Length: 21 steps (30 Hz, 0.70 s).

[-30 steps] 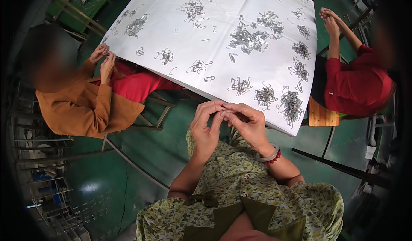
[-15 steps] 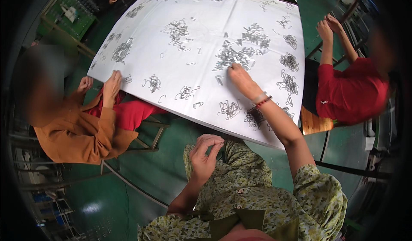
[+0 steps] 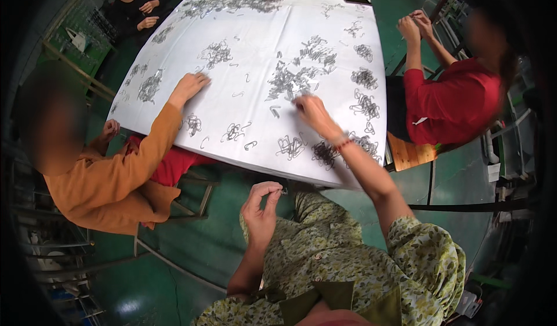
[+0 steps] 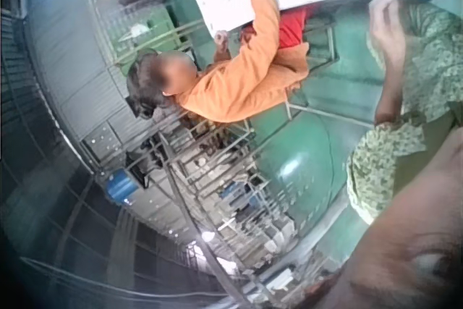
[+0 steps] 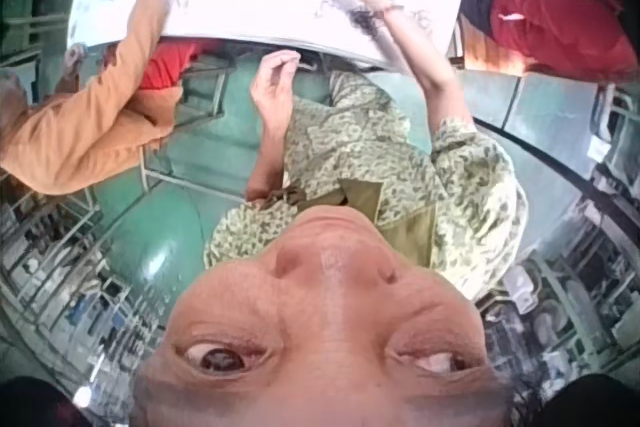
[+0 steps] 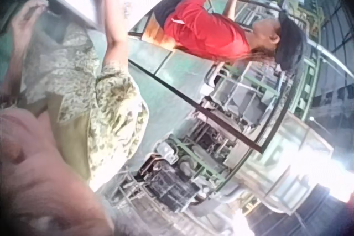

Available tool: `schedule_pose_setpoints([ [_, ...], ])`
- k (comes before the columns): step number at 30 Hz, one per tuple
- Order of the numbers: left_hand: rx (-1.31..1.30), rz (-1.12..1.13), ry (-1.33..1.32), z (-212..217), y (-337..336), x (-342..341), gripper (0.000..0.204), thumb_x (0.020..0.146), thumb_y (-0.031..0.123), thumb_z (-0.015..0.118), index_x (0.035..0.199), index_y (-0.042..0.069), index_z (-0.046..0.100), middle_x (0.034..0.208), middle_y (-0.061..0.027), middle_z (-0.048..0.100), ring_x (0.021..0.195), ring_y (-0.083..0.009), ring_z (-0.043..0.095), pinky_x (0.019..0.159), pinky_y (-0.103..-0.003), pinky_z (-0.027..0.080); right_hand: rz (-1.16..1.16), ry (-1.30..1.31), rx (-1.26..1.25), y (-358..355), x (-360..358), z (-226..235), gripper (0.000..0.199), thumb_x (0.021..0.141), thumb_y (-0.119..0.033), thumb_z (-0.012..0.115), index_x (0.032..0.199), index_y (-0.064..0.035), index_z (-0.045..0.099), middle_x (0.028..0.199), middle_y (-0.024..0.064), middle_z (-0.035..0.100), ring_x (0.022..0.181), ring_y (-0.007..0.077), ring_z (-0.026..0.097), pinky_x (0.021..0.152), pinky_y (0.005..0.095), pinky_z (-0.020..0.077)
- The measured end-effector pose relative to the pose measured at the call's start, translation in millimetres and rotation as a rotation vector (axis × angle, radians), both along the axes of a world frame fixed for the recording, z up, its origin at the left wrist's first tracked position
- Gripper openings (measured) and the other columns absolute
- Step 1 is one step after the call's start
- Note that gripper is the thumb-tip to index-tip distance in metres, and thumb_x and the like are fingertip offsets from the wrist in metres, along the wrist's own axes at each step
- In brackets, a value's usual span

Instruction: The person sits at a table with two others and repeatedly picks up small wire pieces, bends them into loops, and places them onto a large white sheet. The hands work continuously with the wire components throughout the clip.

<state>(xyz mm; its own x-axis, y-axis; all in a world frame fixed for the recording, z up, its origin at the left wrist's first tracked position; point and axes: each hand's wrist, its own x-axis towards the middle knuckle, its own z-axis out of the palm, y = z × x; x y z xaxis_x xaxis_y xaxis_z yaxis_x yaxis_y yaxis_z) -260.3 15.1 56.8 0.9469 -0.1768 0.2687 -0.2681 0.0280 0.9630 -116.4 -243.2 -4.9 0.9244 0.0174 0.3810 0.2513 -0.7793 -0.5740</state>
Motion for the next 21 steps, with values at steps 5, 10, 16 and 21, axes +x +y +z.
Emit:
schedule_pose_setpoints([
  [5,-0.182,0.030,0.161,-15.9,0.2,0.0,0.009,0.087,-0.007,0.062,0.095,-0.003,0.062,0.095,-0.0082,0.065,0.088,-0.0135,0.062,0.079,-0.025,0.050,0.168,0.317,0.952,73.1,-125.1,68.8,0.014,0.086,-0.001,0.066,0.100,0.0004,0.070,0.088,0.0054,0.069,0.075,0.0099,0.064,0.068,0.0243,0.0538],
  [10,-0.207,-0.007,0.217,-13.2,-1.8,1.4,0.010,0.087,-0.004,0.065,0.097,-0.004,0.062,0.093,-0.0055,0.064,0.085,-0.0098,0.059,0.078,-0.023,0.049,0.248,0.318,1.001,95.3,-163.5,85.7,0.016,0.087,0.001,0.066,0.102,0.0008,0.069,0.089,0.0053,0.067,0.076,0.0087,0.062,0.064,0.0222,0.0501],
  [16,-0.176,0.003,0.218,-6.0,0.5,1.9,0.010,0.085,-0.005,0.067,0.095,-0.005,0.064,0.091,-0.0054,0.065,0.083,-0.0098,0.059,0.077,-0.023,0.050,0.255,0.152,0.831,95.6,-159.3,93.1,0.016,0.085,-0.002,0.068,0.101,-0.0015,0.071,0.084,0.0067,0.066,0.074,0.0118,0.062,0.065,0.0245,0.0492],
  [21,-0.132,0.009,0.245,-5.5,3.6,0.3,0.010,0.085,-0.005,0.068,0.094,-0.005,0.064,0.090,-0.0062,0.065,0.084,-0.0101,0.060,0.077,-0.023,0.050,0.236,0.191,0.817,97.8,-159.9,91.3,0.017,0.083,-0.002,0.069,0.100,-0.0013,0.071,0.083,0.0068,0.066,0.074,0.0133,0.062,0.065,0.0254,0.0496],
])
